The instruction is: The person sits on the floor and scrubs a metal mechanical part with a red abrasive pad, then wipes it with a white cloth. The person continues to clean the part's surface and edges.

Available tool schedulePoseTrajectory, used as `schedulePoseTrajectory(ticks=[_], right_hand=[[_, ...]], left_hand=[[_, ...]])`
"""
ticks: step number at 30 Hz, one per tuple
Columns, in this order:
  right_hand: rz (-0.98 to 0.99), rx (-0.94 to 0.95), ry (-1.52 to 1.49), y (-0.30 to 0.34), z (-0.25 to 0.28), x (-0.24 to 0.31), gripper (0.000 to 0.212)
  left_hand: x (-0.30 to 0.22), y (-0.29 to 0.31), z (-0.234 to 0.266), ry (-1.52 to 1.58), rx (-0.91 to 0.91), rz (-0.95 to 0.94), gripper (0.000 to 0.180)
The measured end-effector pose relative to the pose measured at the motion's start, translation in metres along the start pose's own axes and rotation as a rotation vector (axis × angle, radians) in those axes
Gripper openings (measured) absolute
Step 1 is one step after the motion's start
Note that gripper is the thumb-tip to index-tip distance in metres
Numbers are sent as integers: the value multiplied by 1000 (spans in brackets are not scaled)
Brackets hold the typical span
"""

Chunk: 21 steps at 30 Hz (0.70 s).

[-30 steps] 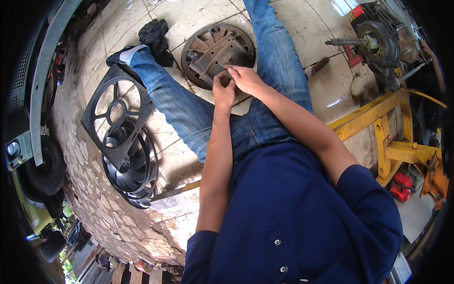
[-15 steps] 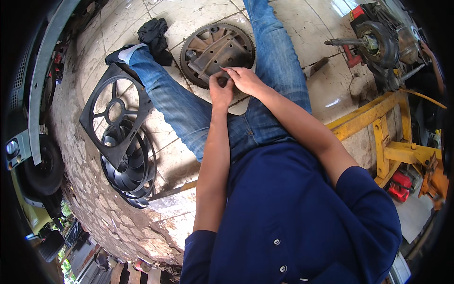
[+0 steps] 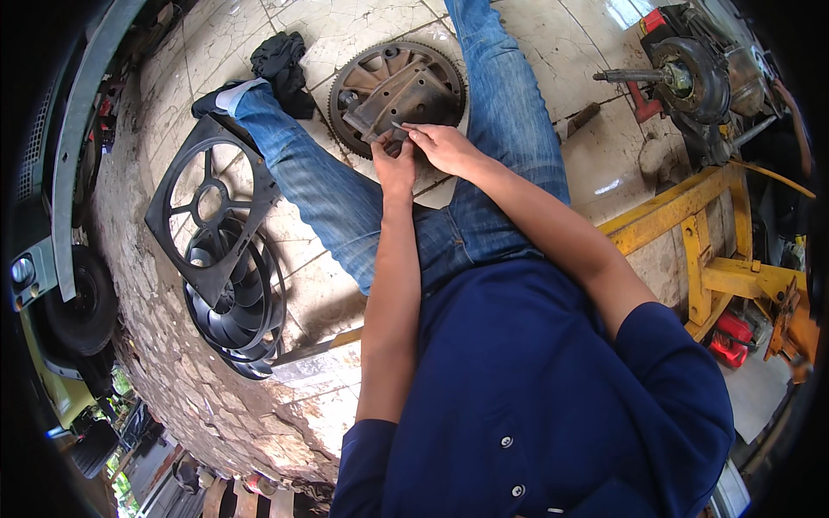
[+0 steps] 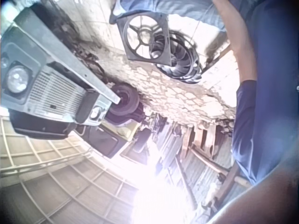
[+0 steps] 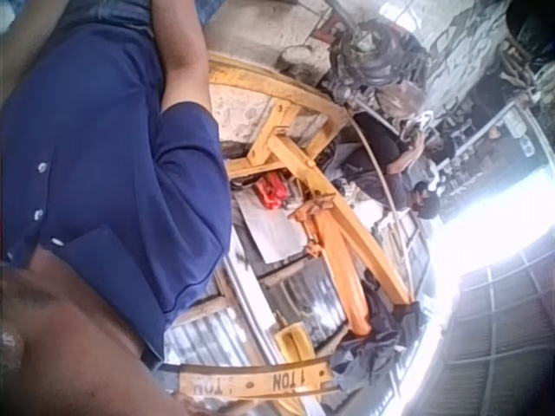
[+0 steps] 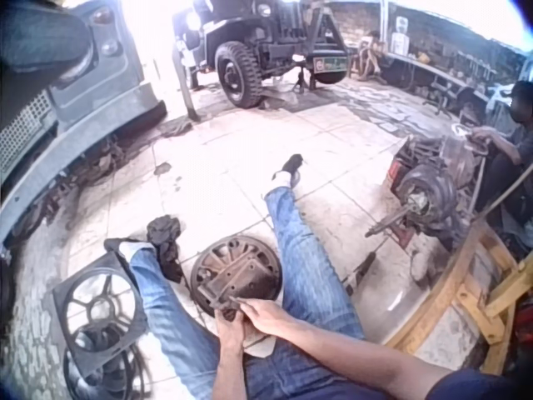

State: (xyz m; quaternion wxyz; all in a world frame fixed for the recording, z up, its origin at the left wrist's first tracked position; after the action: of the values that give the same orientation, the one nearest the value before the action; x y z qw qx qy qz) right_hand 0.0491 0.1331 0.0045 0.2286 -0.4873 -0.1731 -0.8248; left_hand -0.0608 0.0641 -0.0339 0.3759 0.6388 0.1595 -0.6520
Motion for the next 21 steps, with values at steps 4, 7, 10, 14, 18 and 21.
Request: schedulePoseTrajectory(ticks=[4, 7, 10, 14, 18, 21], right_hand=[[-114, -8, 0, -3, 1, -16, 37], [-109, 0, -49, -4, 3, -14, 37], [-66, -19, -24, 0, 3, -9, 37], [-156, -21, -37, -4, 2, -22, 36], [-57, -35, -10, -1, 0, -14, 37], [-106, -20, -13, -1, 2, -18, 37]], left_hand=[[-12, 8, -13, -105, 90, -177, 41], [-8, 3, -4, -88, 11, -124, 43], [-11, 2, 1, -95, 10, -70, 43], [-18, 12, -14, -100, 127, -106, 44], [-6, 7, -6, -95, 57, -2, 42], [-17, 10, -10, -115, 95, -107, 40]])
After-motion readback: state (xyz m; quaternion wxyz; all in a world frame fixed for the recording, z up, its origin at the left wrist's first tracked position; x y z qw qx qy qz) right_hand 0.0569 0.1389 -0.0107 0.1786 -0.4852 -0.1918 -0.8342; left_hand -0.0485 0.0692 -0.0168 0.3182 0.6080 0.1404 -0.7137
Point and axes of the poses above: each hand's wrist, its own y-axis away from the middle knuckle, its own z-axis out of the back of the hand, x = y × z, the point moved 9 cm from there along -y, towards the middle knuckle, and after that the axes turned 6 degrees about -x, right-handed, at the moved point
